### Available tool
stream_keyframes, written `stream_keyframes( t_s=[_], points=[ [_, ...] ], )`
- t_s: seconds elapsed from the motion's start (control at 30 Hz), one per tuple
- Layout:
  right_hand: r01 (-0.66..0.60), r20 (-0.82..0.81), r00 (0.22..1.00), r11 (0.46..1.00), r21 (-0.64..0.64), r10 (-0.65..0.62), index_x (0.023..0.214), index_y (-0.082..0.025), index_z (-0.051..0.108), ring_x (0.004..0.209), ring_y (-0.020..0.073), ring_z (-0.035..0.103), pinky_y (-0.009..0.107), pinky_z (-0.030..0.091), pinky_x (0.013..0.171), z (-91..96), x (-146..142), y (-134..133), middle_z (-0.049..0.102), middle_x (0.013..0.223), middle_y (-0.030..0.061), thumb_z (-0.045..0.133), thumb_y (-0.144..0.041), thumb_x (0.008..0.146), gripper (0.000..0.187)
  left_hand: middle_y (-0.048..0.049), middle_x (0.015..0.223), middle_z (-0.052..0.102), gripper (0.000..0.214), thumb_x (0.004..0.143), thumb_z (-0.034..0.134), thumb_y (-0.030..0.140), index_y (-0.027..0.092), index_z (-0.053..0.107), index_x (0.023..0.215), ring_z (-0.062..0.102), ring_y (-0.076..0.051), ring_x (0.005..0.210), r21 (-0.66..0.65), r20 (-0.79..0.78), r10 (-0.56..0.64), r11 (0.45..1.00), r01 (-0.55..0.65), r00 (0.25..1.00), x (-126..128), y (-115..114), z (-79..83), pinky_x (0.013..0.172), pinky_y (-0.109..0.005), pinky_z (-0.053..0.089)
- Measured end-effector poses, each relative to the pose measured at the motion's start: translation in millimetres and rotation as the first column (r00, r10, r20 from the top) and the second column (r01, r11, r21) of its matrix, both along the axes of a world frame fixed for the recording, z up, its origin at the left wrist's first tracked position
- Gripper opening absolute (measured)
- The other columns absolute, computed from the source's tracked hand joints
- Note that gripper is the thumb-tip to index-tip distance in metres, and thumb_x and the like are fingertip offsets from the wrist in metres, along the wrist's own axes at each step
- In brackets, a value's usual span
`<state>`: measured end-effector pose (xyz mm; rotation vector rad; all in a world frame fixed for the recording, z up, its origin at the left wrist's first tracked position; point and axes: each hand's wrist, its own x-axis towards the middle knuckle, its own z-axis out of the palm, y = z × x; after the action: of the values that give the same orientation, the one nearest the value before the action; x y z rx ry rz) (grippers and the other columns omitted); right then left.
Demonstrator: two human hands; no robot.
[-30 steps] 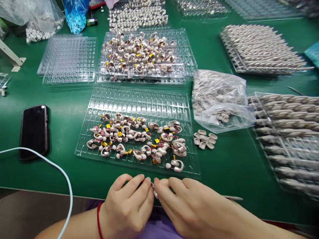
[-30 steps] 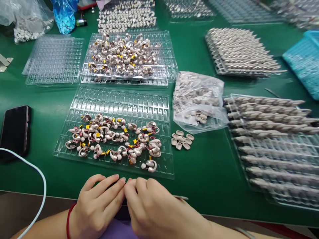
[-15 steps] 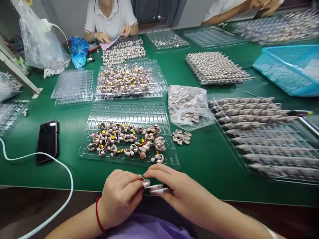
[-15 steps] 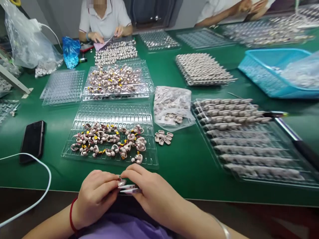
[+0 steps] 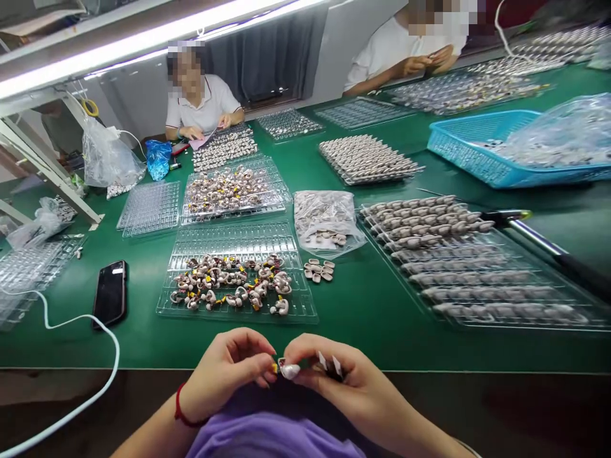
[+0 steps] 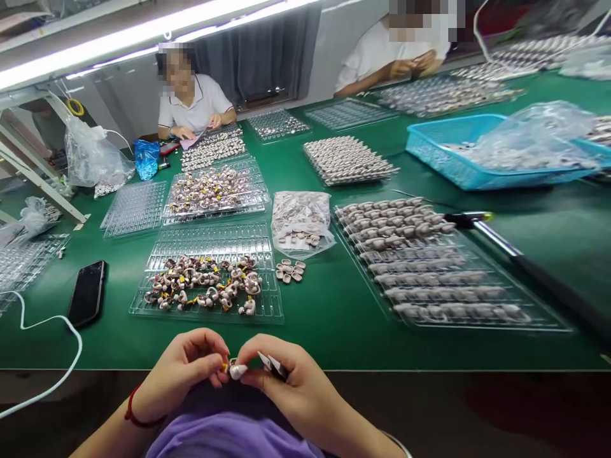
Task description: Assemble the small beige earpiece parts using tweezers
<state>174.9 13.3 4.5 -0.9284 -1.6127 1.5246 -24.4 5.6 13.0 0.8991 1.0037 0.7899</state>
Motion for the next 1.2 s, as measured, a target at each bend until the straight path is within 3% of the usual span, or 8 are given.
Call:
stream_keyframes(
  t_s=[0.13,0.27,0.33,0.47,0.63,0.8,0.97,1.2],
  points=[
    [0.042,-0.044,0.998,0.999,0.004,-0.042,0.081,-0.020,0.068,0.075,0.0172,0.059,0.027,0.045,0.068,-3.8,1.6,-1.0,0.065,0.082,0.0028,0.061,-0.030,0.087,0.013,-0.0020,0.071,0.066,0.029,0.065,0.085,0.031,0.013,0.069,0.080,0.060,-0.010,0.060,-0.016,0.030,0.009,1.000,-0.009,1.000,4.0,0.7,-4.0,0.057,-0.020,0.049],
    [0.027,-0.022,0.999,0.998,-0.051,-0.028,0.082,-0.020,0.067,0.077,0.0181,0.058,0.028,0.043,0.071,-6.7,3.8,0.2,0.063,0.083,0.0032,0.060,-0.033,0.088,0.017,-0.0031,0.075,0.068,0.019,0.069,0.082,0.026,0.012,0.072,0.077,0.059,-0.011,0.066,0.185,-0.181,0.037,0.983,-0.003,0.983,5.5,-1.6,2.4,0.060,-0.019,0.047],
    [0.007,-0.014,1.000,0.995,-0.095,-0.008,0.082,-0.018,0.066,0.075,0.0181,0.055,0.029,0.042,0.069,-7.2,4.8,1.7,0.062,0.080,0.0030,0.060,-0.037,0.087,0.020,-0.0041,0.074,0.069,0.017,0.072,0.080,0.026,0.012,0.074,0.077,0.060,-0.011,0.065,0.208,-0.242,0.033,0.978,0.019,0.970,5.1,-0.9,6.6,0.061,-0.019,0.047],
    [-0.079,-0.079,0.995,0.978,-0.193,0.065,0.082,-0.016,0.064,0.073,0.0179,0.054,0.029,0.042,0.068,-7.2,4.4,5.4,0.060,0.077,0.0027,0.062,-0.045,0.085,0.029,-0.0034,0.067,0.070,0.021,0.070,0.081,0.029,0.012,0.073,0.080,0.061,-0.009,0.056,-0.008,-0.044,-0.031,0.999,0.031,0.999,3.4,5.5,8.4,0.057,-0.019,0.049],
    [-0.116,-0.140,0.986,0.966,-0.231,0.085,0.081,-0.015,0.063,0.074,0.0197,0.058,0.032,0.044,0.071,-8.7,3.1,7.5,0.063,0.076,0.0040,0.065,-0.047,0.083,0.032,-0.0041,0.057,0.069,0.028,0.061,0.087,0.030,0.010,0.069,0.070,0.064,-0.011,0.046,-0.314,0.148,-0.014,0.947,0.061,0.989,2.3,10.1,1.8,0.046,-0.017,0.051],
    [-0.033,-0.103,0.995,0.985,-0.167,0.016,0.081,-0.015,0.066,0.071,0.0192,0.061,0.030,0.047,0.068,-10.3,3.9,5.7,0.065,0.076,0.0042,0.065,-0.045,0.083,0.030,-0.0062,0.061,0.072,0.031,0.057,0.089,0.026,0.011,0.068,0.074,0.069,-0.014,0.051,-0.392,0.221,0.061,0.919,0.031,0.973,8.6,1.4,-1.8,0.047,-0.017,0.053],
    [0.093,-0.060,0.994,0.996,0.010,-0.092,0.080,-0.018,0.069,0.074,0.0188,0.065,0.028,0.051,0.070,-7.4,0.4,0.4,0.070,0.079,0.0051,0.064,-0.036,0.086,0.020,-0.0031,0.060,0.070,0.029,0.060,0.089,0.024,0.011,0.066,0.073,0.066,-0.011,0.052,-0.241,0.213,0.152,0.965,-0.099,0.965,17.7,-8.2,-2.8,0.049,-0.017,0.052],
    [0.243,-0.133,0.968,0.932,0.270,-0.214,0.083,-0.022,0.070,0.073,0.0178,0.070,0.023,0.057,0.066,-9.0,-4.3,-9.4,0.073,0.081,0.0052,0.064,-0.023,0.088,0.008,-0.0010,0.059,0.067,0.031,0.062,0.088,0.029,0.012,0.064,0.071,0.060,-0.009,0.051,-0.089,0.148,0.124,0.990,-0.112,0.981,18.7,-11.6,-4.8,0.053,-0.020,0.050]
  ],
)
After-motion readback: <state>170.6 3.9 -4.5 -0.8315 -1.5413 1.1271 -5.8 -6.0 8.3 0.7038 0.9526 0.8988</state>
